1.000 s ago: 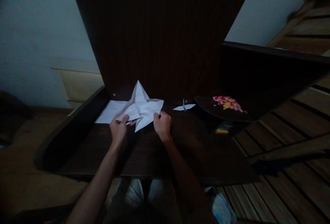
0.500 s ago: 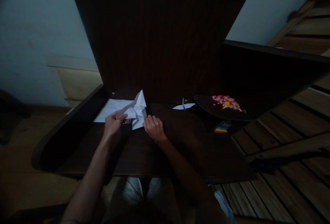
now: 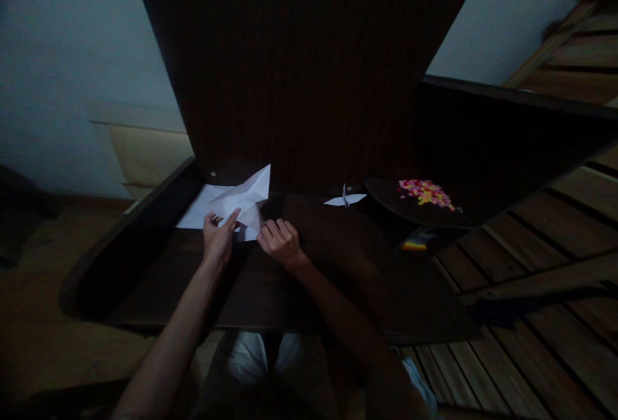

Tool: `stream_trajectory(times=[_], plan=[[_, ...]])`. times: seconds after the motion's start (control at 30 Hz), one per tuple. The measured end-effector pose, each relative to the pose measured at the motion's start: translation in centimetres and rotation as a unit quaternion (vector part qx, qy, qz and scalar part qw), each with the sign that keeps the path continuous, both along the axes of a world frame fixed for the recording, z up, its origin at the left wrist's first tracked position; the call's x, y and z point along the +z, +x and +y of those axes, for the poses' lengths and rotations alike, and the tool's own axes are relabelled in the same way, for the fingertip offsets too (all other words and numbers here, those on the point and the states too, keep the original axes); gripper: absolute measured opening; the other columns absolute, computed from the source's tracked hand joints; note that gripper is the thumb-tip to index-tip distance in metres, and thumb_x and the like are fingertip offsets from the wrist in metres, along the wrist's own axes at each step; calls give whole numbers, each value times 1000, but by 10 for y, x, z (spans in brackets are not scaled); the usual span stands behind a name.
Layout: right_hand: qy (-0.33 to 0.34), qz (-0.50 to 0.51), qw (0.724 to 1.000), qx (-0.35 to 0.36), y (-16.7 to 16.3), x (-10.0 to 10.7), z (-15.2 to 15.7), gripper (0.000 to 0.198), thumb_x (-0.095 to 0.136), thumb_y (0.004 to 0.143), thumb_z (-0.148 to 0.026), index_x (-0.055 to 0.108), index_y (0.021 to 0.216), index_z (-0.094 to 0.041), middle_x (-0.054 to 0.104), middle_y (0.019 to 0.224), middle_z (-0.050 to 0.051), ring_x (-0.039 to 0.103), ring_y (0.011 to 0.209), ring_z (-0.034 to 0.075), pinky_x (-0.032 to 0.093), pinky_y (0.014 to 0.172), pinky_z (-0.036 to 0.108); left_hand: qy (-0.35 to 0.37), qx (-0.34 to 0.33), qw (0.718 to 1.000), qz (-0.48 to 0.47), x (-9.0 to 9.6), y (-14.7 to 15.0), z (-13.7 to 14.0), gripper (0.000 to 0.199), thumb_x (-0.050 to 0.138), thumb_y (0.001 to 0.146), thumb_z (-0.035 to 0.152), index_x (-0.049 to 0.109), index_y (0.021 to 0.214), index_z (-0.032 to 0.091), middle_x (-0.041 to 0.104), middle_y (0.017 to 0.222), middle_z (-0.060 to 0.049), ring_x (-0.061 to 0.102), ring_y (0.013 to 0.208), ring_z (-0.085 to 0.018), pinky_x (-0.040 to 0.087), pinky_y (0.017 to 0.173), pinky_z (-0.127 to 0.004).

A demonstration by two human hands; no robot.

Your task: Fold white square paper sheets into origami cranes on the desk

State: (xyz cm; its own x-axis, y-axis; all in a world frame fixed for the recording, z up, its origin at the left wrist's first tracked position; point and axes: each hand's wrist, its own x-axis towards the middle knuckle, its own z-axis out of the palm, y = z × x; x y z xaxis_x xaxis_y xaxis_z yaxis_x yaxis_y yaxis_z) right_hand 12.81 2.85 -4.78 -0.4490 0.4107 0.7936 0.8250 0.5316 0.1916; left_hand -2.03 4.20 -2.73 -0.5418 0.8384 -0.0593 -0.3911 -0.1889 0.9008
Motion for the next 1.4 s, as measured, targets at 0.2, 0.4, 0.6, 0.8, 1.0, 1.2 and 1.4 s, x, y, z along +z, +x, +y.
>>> stream_trajectory(times=[0.2,0.4,0.6,0.8,1.0,1.2,1.4], plan=[[-7,18,1000,-3,-13,-1,-1,27,48,91,-29,54,67,-19,63,76,5,50,64,13,32,61,29,-4,29,999,46,-6,13,-3,55,70,50,5,44,95,21,61,87,-2,63,77,-13,49,63,-19],[-7,4,1000,-27,-9,4,-2,26,47,91,-29,55,68,-19,63,77,5,50,65,14,33,61,30,-13,-11,1000,21,-6,8,4,47,71,49,7,52,91,18,64,83,-2,63,72,-12,50,66,-22],[39,-29,999,-19,3,8,1,21,51,90,-29,57,72,-18,66,81,5,52,66,15,34,62,31,-31,-119,992,-23,-2,1,3,37,73,48,9,60,82,13,66,74,-3,63,66,-14,51,64,-25],[-27,29,999,-19,11,8,5,15,53,86,-24,57,73,-18,65,80,5,55,69,15,39,64,28,-41,-195,979,-48,6,-5,2,47,81,43,10,61,86,12,65,68,-2,60,58,-12,48,55,-23],[-248,354,902,-11,-11,10,6,36,60,77,-27,52,111,-17,65,101,8,61,77,16,49,68,28,-39,-229,971,-57,8,2,0,46,81,42,9,56,81,13,65,71,-1,60,60,-11,46,56,-21],[-318,457,831,14,-22,12,10,17,61,77,-33,58,85,-19,67,82,4,63,74,18,49,68,28,-45,-243,966,-79,5,5,0,46,77,43,3,53,80,16,65,69,2,60,60,-10,45,56,-19],[-289,374,881,-2,-17,12,12,2,58,78,-21,59,79,-20,66,75,2,62,69,17,46,64,25,-64,-269,955,-110,5,2,1,39,73,47,-5,54,75,14,65,67,0,59,57,-10,44,52,-18]])
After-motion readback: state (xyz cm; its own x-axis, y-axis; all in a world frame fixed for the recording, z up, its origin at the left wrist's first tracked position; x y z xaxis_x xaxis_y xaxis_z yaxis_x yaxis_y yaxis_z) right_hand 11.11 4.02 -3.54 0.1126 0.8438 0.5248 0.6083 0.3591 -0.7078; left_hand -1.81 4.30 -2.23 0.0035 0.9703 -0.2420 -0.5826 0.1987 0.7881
